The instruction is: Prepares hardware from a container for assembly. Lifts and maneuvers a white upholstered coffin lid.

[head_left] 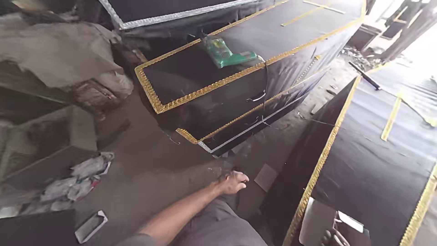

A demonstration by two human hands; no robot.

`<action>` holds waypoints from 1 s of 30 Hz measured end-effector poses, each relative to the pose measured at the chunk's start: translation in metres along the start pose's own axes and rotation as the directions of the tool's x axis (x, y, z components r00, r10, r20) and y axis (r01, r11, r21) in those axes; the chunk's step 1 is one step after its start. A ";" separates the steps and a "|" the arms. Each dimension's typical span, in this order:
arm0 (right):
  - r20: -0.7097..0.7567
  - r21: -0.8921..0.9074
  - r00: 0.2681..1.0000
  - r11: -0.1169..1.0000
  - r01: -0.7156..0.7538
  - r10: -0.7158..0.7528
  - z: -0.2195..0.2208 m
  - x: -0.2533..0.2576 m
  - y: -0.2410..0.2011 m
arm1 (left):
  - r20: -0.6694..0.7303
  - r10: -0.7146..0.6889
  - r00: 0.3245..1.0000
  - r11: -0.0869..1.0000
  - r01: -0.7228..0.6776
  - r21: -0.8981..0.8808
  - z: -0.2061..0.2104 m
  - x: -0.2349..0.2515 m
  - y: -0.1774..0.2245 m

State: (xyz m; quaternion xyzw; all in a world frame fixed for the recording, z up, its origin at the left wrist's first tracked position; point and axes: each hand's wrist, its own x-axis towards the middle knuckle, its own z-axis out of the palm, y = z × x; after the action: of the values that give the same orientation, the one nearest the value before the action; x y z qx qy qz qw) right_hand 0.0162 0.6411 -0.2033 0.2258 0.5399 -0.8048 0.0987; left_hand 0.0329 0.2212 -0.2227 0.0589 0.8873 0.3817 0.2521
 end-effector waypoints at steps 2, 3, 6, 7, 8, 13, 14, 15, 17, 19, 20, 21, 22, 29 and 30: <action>0.013 -0.123 1.000 0.992 -0.008 0.010 0.031 0.014 0.003 | -0.211 0.223 0.952 0.973 -0.207 0.098 -0.028 -0.016 0.017; 0.036 -0.187 0.999 0.982 0.012 -0.005 0.052 0.021 0.001 | -0.333 0.325 0.885 0.942 -0.272 0.197 -0.044 -0.025 0.023; 0.223 -0.400 0.969 0.897 0.187 -0.103 0.128 0.041 -0.015 | -0.599 0.528 0.603 0.849 -0.340 0.405 -0.103 -0.057 0.035; 0.317 -0.471 0.935 0.829 0.302 -0.160 0.161 0.047 -0.027 | -0.656 0.573 0.491 0.819 -0.374 0.435 -0.126 -0.068 0.037; 0.431 -0.509 0.876 0.743 0.435 -0.217 0.202 0.051 -0.041 | -0.702 0.601 0.382 0.792 -0.401 0.459 -0.150 -0.080 0.038; 0.846 -0.304 0.400 0.297 0.905 -0.354 0.435 0.018 -0.090 | -0.872 0.472 0.132 0.861 -0.283 0.423 -0.242 -0.164 0.018; 0.891 -0.198 0.270 0.223 0.954 -0.364 0.480 0.013 -0.093 | -0.903 0.416 0.107 0.894 -0.231 0.385 -0.259 -0.175 0.011; 0.916 -0.121 0.178 0.175 0.977 -0.360 0.523 0.007 -0.093 | -0.932 0.357 0.061 0.918 -0.206 0.339 -0.273 -0.181 0.004; 0.945 -0.089 0.129 0.143 0.986 -0.300 0.601 0.003 -0.087 | -0.966 0.257 -0.034 0.946 -0.196 0.258 -0.296 -0.183 -0.007; 0.958 -0.138 0.160 0.107 0.985 -0.237 0.666 0.013 -0.078 | -0.982 0.189 -0.028 0.959 -0.210 0.190 -0.310 -0.178 -0.017; 0.959 -0.165 0.177 0.070 0.984 -0.224 0.687 0.018 -0.075 | -0.985 0.169 0.018 0.965 -0.205 0.162 -0.314 -0.175 -0.022; 0.957 -0.195 0.199 0.043 0.980 -0.213 0.697 0.021 -0.075 | -0.985 0.154 0.079 0.973 -0.187 0.138 -0.315 -0.171 -0.027; 0.949 -0.200 0.204 0.038 0.979 -0.239 0.697 0.021 -0.077 | -0.978 0.153 0.139 0.979 -0.156 0.131 -0.315 -0.166 -0.033; 0.676 -0.190 0.236 0.145 0.971 -0.698 0.503 0.036 -0.052 | -0.972 0.145 0.187 0.989 -0.048 0.138 -0.314 -0.155 -0.039; 0.647 -0.309 0.322 0.149 0.939 -0.691 0.466 0.045 -0.036 | -0.970 0.147 0.193 0.989 -0.022 0.145 -0.314 -0.155 -0.037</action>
State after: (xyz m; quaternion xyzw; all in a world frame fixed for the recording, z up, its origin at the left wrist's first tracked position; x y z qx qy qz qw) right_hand -0.1578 0.2338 -0.0477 -0.3113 0.7826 -0.5015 -0.1981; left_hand 0.0154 -0.0546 -0.0040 -0.1351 0.8589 0.3017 -0.3912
